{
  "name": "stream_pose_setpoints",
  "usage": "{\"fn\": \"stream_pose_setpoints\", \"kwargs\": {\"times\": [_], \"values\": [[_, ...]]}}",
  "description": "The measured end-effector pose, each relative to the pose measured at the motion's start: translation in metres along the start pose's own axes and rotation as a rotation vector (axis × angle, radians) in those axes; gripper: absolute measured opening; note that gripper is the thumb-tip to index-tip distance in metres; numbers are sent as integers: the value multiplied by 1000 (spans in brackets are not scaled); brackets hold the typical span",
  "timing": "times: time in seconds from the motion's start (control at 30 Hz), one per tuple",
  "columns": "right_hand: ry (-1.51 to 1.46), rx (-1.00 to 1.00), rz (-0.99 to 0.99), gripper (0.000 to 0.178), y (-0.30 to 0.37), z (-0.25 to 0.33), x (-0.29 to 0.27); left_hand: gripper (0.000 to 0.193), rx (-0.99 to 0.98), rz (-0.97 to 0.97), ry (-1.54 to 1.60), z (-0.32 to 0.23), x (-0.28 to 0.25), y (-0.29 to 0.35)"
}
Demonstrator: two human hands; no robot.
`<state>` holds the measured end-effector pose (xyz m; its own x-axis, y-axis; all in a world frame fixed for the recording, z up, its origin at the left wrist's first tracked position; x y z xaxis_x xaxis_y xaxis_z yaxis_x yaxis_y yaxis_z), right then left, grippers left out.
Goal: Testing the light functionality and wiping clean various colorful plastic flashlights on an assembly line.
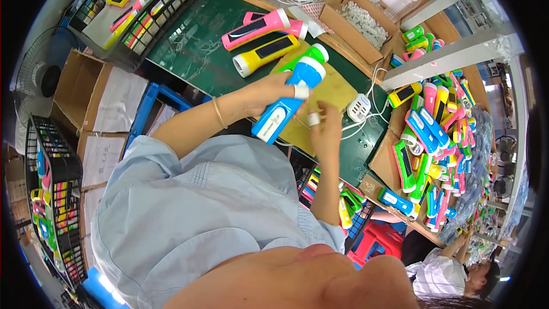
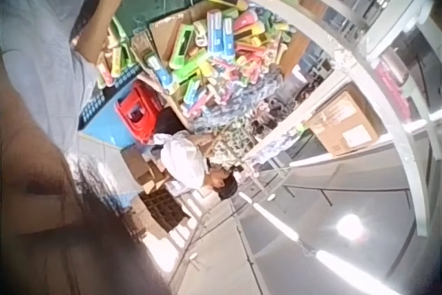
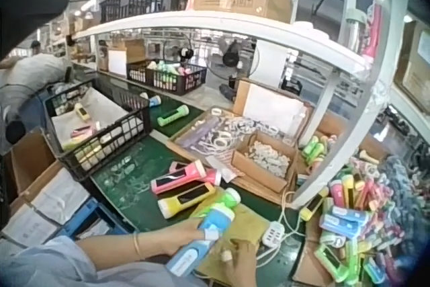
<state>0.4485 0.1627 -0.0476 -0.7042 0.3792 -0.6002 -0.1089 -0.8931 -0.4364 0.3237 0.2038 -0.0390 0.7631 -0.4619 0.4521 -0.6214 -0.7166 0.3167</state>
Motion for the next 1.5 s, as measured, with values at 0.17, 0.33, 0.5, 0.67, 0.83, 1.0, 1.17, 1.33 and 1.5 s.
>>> {"fn": "stream_pose_setpoints", "kwargs": {"times": [0.17,0.33,0.5,0.67,0.83,1.0,1.17,1.33,1.5], "values": [[315,-156,-42,30,28,34,33,28,-9,51,350,-13,-15,-13],[304,-166,-28,31,28,48,40,22,-140,-60,371,-8,-29,-23],[318,-176,38,34,18,41,48,41,172,-152,-23,-25,-50,-40],[262,-152,35,22,6,38,53,76,696,-749,-1202,-120,-34,-8],[-56,209,82,8,-1,29,51,77,834,-684,-1028,-131,-62,-18],[-564,356,-53,11,-27,25,26,49,179,70,66,-73,-68,-43],[-6,-69,-39,13,-59,91,18,43,199,-38,130,-51,-57,-24],[-111,-251,277,10,-70,96,25,43,293,-146,-18,-51,-55,-23],[-224,-296,267,36,-41,119,26,57,520,215,300,-79,-48,-20]]}}
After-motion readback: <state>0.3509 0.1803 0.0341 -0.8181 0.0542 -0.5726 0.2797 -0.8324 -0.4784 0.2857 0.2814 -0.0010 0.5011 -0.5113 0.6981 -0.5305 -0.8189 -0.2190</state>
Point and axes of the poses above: each hand's wrist, its own y-axis away from the middle knuckle, its own x-axis out of the palm, z = x × y, the point moved 8 cm from there along -y, towards the middle knuckle, and after that the axes turned 6 degrees about -z, right-handed, at the moved point
